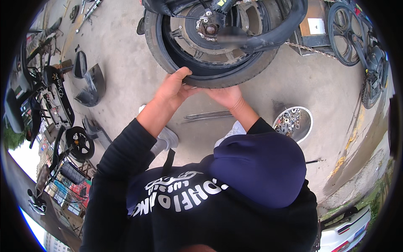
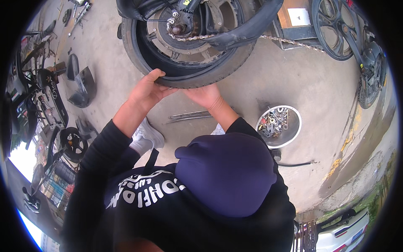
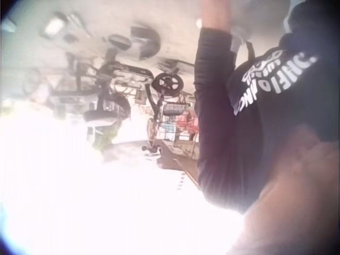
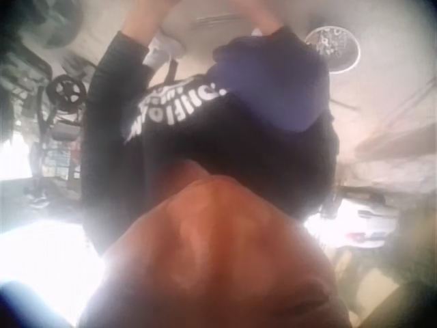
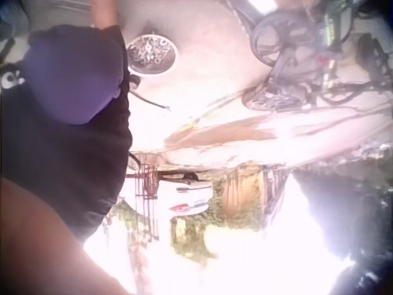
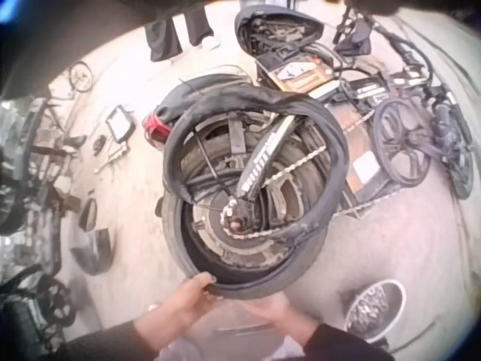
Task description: The person uses tire levers to pry the tire bead off the rim, then removes the inner tube from the bicycle wheel. The tire remains on the rim while the tube is extracted.
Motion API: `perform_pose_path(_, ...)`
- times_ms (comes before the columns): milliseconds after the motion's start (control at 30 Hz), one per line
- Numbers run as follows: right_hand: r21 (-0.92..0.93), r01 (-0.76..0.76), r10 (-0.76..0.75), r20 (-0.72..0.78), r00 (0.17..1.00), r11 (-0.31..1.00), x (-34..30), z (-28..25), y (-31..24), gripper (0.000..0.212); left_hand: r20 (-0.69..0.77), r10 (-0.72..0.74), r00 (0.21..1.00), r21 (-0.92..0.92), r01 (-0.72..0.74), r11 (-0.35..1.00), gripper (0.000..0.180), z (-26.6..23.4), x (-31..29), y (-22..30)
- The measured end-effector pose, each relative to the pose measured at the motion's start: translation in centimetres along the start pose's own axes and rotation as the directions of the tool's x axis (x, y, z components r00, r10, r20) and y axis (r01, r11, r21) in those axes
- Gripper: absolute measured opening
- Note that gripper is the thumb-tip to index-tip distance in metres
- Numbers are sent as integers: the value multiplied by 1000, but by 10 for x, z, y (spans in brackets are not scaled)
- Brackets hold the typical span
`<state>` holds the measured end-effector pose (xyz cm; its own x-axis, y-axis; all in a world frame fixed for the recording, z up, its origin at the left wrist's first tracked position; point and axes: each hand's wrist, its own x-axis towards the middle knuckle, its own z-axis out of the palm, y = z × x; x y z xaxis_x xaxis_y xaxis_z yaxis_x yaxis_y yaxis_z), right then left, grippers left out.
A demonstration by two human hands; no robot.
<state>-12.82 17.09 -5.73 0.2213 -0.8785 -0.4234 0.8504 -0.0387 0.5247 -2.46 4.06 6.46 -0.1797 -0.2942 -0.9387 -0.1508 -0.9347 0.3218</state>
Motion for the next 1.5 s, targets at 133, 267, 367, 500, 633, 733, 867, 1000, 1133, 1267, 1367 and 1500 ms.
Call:
perform_pose_path(133,54,-11,13,-35,999,998,-2,-11,-7,53,-3,-22,1000,10,22,1000,22,-2,-2,1)
perform_pose_path(267,23,8,-6,-112,994,1000,-7,-23,-11,52,16,-18,1000,-4,18,1000,22,-1,-1,-1)
perform_pose_path(367,15,24,-23,-48,999,1000,-7,16,-9,50,6,-4,1000,-40,4,999,23,-4,4,-2)
perform_pose_path(500,-278,-65,-24,-305,952,958,-26,12,-12,42,-9,16,1000,-51,-16,999,25,-5,6,-8)
perform_pose_path(633,-937,-348,36,-349,936,-20,-58,30,-10,32,-8,54,999,-45,-54,998,28,-11,4,-13)
perform_pose_path(733,-811,23,201,-117,973,-584,-80,86,-12,23,-28,75,997,-14,-75,997,30,-6,-1,-12)
perform_pose_path(867,-352,356,222,367,903,-865,-64,146,-31,25,-31,101,994,-16,-102,995,36,-6,-3,-14)
perform_pose_path(1000,83,321,332,255,908,-943,-47,165,-54,28,-95,103,990,22,-102,995,46,0,-5,-14)
perform_pose_path(1133,113,243,256,108,961,-963,-51,155,-53,33,-102,104,989,19,-102,995,61,-8,4,-21)
perform_pose_path(1267,30,240,240,239,941,-970,-53,137,-52,27,-132,127,983,66,-119,991,68,-8,7,-17)
perform_pose_path(1367,-21,231,218,257,941,-973,-53,129,-50,29,-148,141,979,103,-127,987,70,-7,8,-11)
perform_pose_path(1500,-49,227,203,290,935,-973,-49,128,-46,31,-162,183,970,172,-155,973,63,-7,10,-5)
